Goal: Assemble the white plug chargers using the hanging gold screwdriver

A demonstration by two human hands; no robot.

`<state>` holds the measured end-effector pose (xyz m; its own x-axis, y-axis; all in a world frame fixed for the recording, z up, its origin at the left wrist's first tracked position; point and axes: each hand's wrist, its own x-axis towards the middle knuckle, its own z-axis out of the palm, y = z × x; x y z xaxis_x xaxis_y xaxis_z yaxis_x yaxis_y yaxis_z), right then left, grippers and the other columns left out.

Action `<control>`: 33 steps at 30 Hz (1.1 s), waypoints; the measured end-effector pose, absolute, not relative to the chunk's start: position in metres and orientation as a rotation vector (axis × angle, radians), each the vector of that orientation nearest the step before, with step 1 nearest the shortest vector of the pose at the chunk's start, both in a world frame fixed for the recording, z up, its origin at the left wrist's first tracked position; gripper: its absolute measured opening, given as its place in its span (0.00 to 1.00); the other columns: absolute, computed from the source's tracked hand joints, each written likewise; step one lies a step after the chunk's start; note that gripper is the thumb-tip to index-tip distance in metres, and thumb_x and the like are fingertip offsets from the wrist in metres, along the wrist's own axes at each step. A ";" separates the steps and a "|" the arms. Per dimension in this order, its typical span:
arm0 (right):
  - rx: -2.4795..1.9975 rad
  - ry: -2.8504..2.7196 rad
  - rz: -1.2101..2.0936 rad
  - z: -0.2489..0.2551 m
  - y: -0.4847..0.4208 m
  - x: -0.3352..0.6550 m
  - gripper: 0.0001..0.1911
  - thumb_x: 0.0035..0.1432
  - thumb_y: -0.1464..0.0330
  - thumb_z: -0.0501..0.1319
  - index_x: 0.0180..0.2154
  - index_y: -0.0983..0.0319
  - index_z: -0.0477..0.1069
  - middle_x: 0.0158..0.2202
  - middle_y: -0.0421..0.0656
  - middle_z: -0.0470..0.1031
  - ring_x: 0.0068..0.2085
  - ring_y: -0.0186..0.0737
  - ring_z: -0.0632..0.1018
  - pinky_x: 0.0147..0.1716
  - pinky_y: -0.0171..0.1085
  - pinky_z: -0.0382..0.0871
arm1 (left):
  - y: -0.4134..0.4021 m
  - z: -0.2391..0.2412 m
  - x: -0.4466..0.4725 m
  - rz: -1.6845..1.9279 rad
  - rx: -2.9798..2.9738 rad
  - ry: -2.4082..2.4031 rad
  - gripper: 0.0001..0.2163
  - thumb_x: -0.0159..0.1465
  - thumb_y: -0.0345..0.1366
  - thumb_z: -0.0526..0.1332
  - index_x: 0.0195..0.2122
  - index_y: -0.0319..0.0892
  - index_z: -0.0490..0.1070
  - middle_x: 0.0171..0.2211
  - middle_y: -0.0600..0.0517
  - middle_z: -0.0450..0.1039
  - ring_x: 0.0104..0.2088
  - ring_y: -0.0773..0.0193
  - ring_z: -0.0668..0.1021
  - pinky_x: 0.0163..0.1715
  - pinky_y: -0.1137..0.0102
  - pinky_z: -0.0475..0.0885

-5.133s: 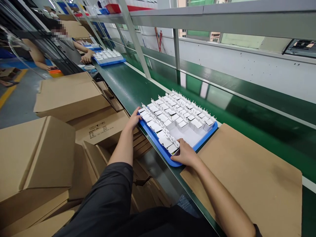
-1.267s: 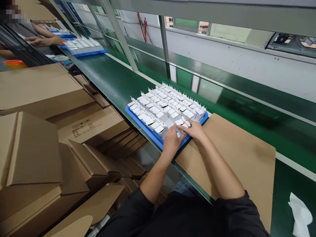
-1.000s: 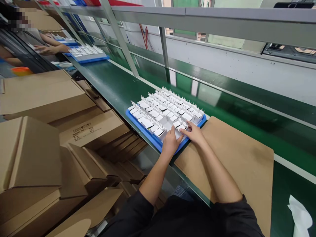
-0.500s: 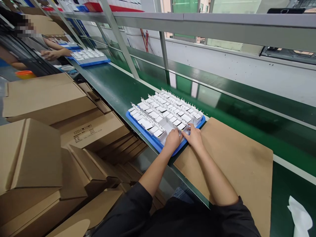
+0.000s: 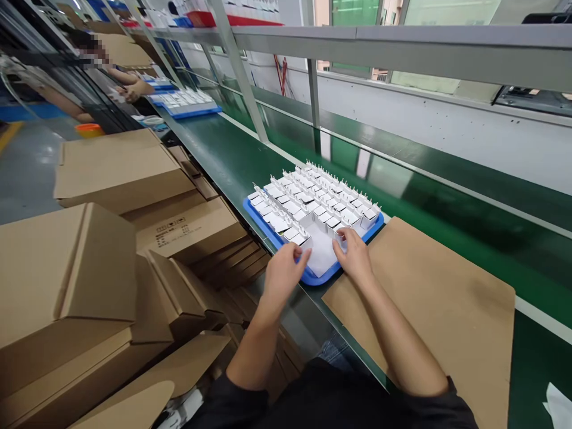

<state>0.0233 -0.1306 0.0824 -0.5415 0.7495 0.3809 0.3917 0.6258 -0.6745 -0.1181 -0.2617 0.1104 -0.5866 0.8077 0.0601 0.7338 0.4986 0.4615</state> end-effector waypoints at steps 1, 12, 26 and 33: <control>-0.863 -2.205 0.728 0.082 -0.134 0.016 0.12 0.65 0.63 0.57 0.48 0.59 0.70 0.47 0.49 0.79 0.44 0.46 0.80 0.49 0.46 0.76 | -0.268 0.109 -0.127 0.666 1.312 2.649 0.13 0.72 0.46 0.59 0.41 0.41 0.73 0.41 0.45 0.79 0.46 0.52 0.79 0.44 0.64 0.73; -0.861 -2.328 0.999 0.048 -0.149 -0.046 0.32 0.58 0.72 0.62 0.64 0.66 0.65 0.56 0.56 0.75 0.46 0.46 0.82 0.54 0.49 0.76 | -0.251 0.106 -0.154 0.347 1.358 2.693 0.20 0.71 0.48 0.60 0.52 0.35 0.72 0.48 0.39 0.79 0.53 0.47 0.78 0.51 0.61 0.73; -0.954 -2.235 1.096 0.049 -0.137 -0.042 0.41 0.58 0.72 0.59 0.72 0.63 0.55 0.65 0.56 0.71 0.59 0.53 0.80 0.62 0.53 0.73 | -0.215 0.117 -0.146 0.172 1.277 2.573 0.21 0.75 0.46 0.53 0.53 0.33 0.74 0.47 0.33 0.80 0.50 0.44 0.83 0.45 0.63 0.75; -0.972 -2.254 1.095 0.054 -0.138 -0.038 0.41 0.57 0.73 0.59 0.71 0.69 0.55 0.65 0.61 0.71 0.61 0.53 0.79 0.63 0.51 0.73 | -0.203 0.108 -0.149 0.236 1.285 2.544 0.22 0.76 0.46 0.50 0.55 0.33 0.74 0.49 0.34 0.81 0.52 0.46 0.82 0.48 0.64 0.74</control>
<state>-0.0384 -0.1383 0.0535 -0.6508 0.7542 0.0876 0.3973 0.4366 -0.8072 -0.1485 -0.2030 0.1075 -0.5649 0.8065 -0.1746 0.7605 0.5909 0.2691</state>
